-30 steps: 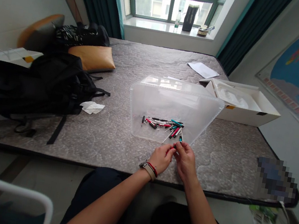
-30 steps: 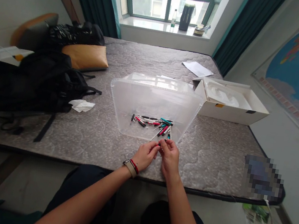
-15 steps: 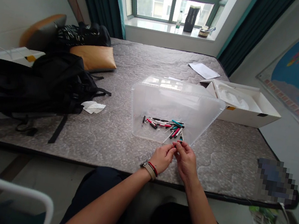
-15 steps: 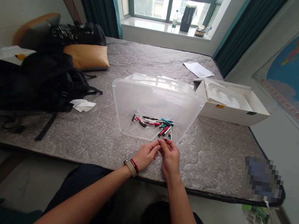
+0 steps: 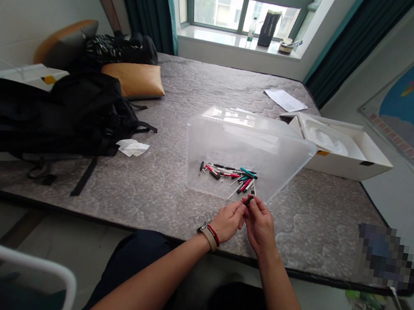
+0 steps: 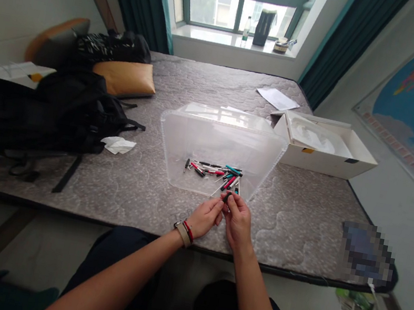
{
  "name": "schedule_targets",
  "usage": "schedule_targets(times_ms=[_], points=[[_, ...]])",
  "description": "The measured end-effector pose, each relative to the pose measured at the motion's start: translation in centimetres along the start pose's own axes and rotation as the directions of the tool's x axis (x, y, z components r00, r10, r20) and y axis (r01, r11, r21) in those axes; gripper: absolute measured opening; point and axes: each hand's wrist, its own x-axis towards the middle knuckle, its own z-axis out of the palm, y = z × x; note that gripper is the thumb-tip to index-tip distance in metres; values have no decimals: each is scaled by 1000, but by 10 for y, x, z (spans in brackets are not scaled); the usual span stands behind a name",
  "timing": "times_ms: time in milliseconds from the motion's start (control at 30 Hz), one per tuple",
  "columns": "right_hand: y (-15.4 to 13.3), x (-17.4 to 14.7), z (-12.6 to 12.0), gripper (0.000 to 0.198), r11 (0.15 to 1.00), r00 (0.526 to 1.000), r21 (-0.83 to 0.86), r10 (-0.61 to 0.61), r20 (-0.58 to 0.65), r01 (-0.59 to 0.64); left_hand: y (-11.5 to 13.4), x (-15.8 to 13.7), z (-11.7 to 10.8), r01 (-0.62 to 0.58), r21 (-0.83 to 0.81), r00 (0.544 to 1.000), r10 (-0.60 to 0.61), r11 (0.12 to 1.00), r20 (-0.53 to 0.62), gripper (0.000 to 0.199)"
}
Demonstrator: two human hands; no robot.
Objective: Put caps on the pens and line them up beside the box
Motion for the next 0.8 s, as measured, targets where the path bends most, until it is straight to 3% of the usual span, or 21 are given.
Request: schedule_targets(times_ms=[233, 467, 800], points=[[0, -1, 0, 36, 995, 997, -64, -81, -13, 80, -4, 0, 1, 49, 2, 998, -49, 999, 40, 45], [-6, -4, 4, 21, 985, 990, -103, -140, -34, 136, -6, 0, 0, 19, 94, 999, -22, 995, 32, 40], [-13, -2, -2, 17, 971, 966, -100, -229, -117, 218, 1, -1, -5, -11, 228, 999, 3, 974, 39, 38]])
